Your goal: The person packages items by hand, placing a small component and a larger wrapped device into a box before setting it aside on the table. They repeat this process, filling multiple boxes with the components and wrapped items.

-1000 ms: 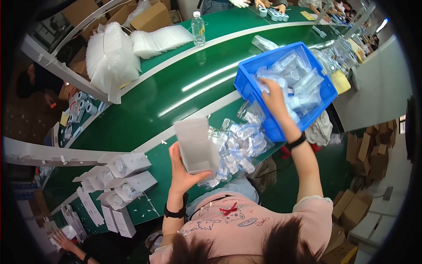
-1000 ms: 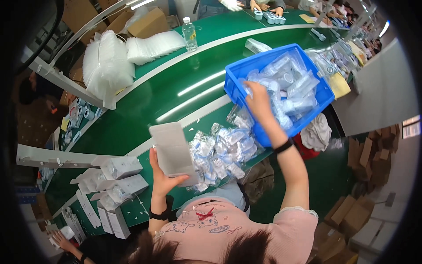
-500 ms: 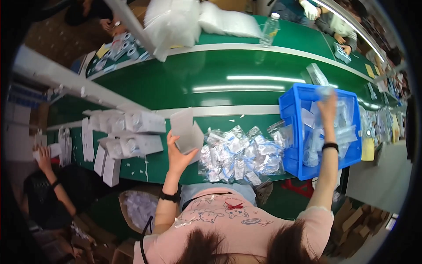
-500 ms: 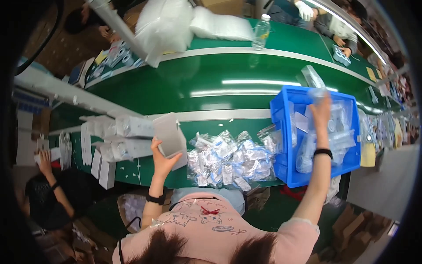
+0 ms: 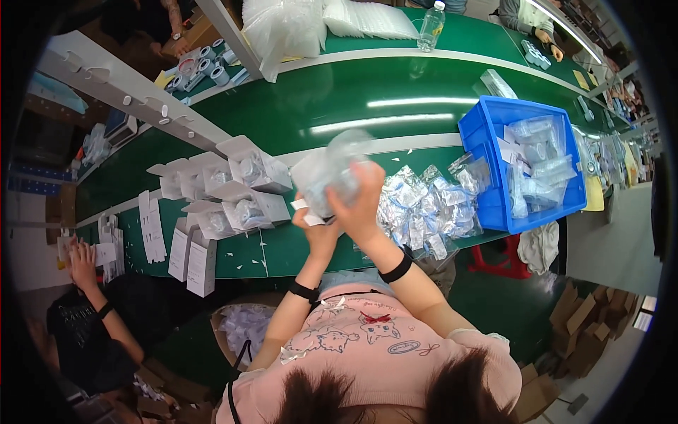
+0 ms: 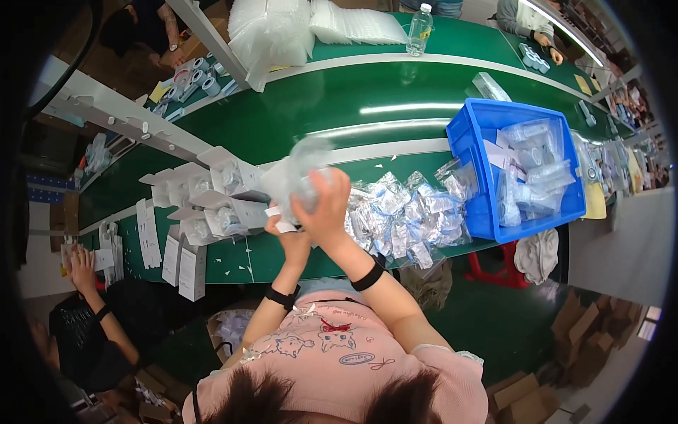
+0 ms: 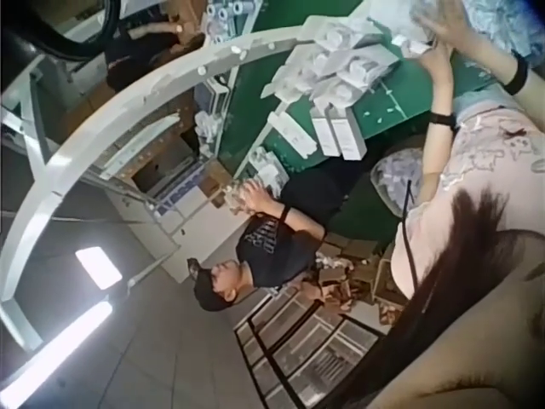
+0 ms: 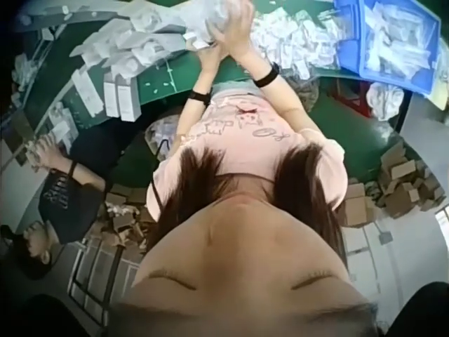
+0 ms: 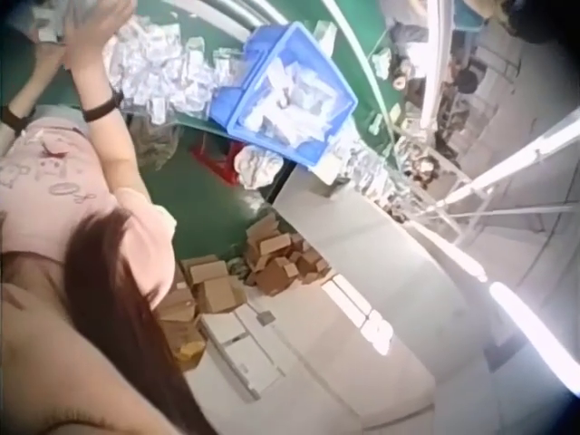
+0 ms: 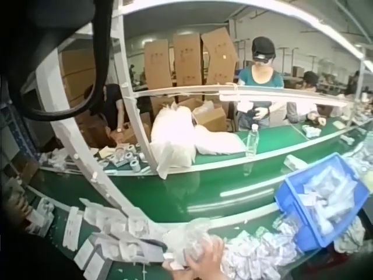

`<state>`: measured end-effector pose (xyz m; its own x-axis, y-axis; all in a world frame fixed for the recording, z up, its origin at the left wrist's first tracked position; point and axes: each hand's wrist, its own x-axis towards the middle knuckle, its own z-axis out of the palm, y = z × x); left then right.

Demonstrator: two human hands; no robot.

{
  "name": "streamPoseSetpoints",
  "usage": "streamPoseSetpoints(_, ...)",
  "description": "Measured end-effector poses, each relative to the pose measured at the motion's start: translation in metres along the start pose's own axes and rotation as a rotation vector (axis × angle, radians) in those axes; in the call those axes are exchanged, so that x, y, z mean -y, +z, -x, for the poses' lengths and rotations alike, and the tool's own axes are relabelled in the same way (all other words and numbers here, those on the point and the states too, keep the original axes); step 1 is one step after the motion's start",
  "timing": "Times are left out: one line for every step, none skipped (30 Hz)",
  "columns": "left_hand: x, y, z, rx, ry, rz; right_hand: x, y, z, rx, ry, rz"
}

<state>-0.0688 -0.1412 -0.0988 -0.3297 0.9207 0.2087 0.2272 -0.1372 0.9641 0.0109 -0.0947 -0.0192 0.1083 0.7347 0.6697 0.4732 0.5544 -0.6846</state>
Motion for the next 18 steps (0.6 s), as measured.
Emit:
streamPoseSetpoints(0.005,-0.008,0.000,-0.038,0.009,-0.017,0.004,-0.002,0.005,0.000,0.001,0.007)
streamPoseSetpoints(0.011,-0.016,-0.001,-0.077,0.017,-0.034,0.008,-0.007,0.009,0.161,-0.075,0.039)
streamPoseSetpoints(0.016,-0.021,0.000,-0.117,0.025,-0.052,0.011,-0.014,0.012,0.324,-0.149,0.071)
streamPoseSetpoints(0.020,-0.023,0.000,-0.118,0.022,-0.049,0.015,-0.019,0.011,0.489,-0.227,0.098)
streamPoseSetpoints(0.022,-0.024,-0.002,-0.075,0.156,-0.052,0.011,-0.022,0.009,0.467,-0.204,0.074)
streamPoseSetpoints(0.023,-0.025,-0.002,-0.030,0.289,-0.057,0.003,-0.028,0.005,0.446,-0.180,0.050)
streamPoseSetpoints(0.025,-0.028,-0.001,0.012,0.421,-0.063,-0.023,-0.031,0.007,0.314,-0.046,0.049)
streamPoseSetpoints(0.029,-0.029,0.001,0.012,0.421,-0.058,-0.062,-0.037,0.009,0.177,0.088,0.055)
streamPoseSetpoints(0.035,-0.033,0.005,0.040,0.392,-0.058,-0.098,-0.049,0.005,0.184,0.104,0.401)
streamPoseSetpoints(0.041,-0.039,0.007,0.071,0.367,-0.058,-0.134,-0.058,0.014,0.221,0.163,0.637)
streamPoseSetpoints(0.042,-0.044,0.006,0.104,0.342,-0.057,-0.152,-0.062,0.022,0.344,0.368,0.767)
streamPoseSetpoints(0.043,-0.050,0.004,0.106,0.345,-0.055,-0.171,-0.066,0.031,0.466,0.577,0.892)
streamPoseSetpoints(0.038,-0.060,0.003,0.141,0.330,-0.100,-0.182,-0.067,0.036,0.473,0.570,0.891)
streamPoseSetpoints(0.028,-0.067,0.000,0.185,0.319,-0.146,-0.190,-0.070,0.040,0.589,0.618,0.861)
streamPoseSetpoints(0.017,-0.072,-0.003,0.230,0.307,-0.191,-0.199,-0.072,0.044,0.703,0.665,0.828)
streamPoseSetpoints(0.005,-0.074,-0.006,0.222,0.307,-0.194,-0.205,-0.073,0.043,0.822,0.702,0.791)
streamPoseSetpoints(-0.009,-0.075,-0.009,0.215,0.313,-0.248,-0.209,-0.077,0.045,0.828,0.698,0.790)
streamPoseSetpoints(-0.021,-0.075,-0.012,0.209,0.318,-0.301,-0.213,-0.082,0.047,0.764,0.563,0.676)
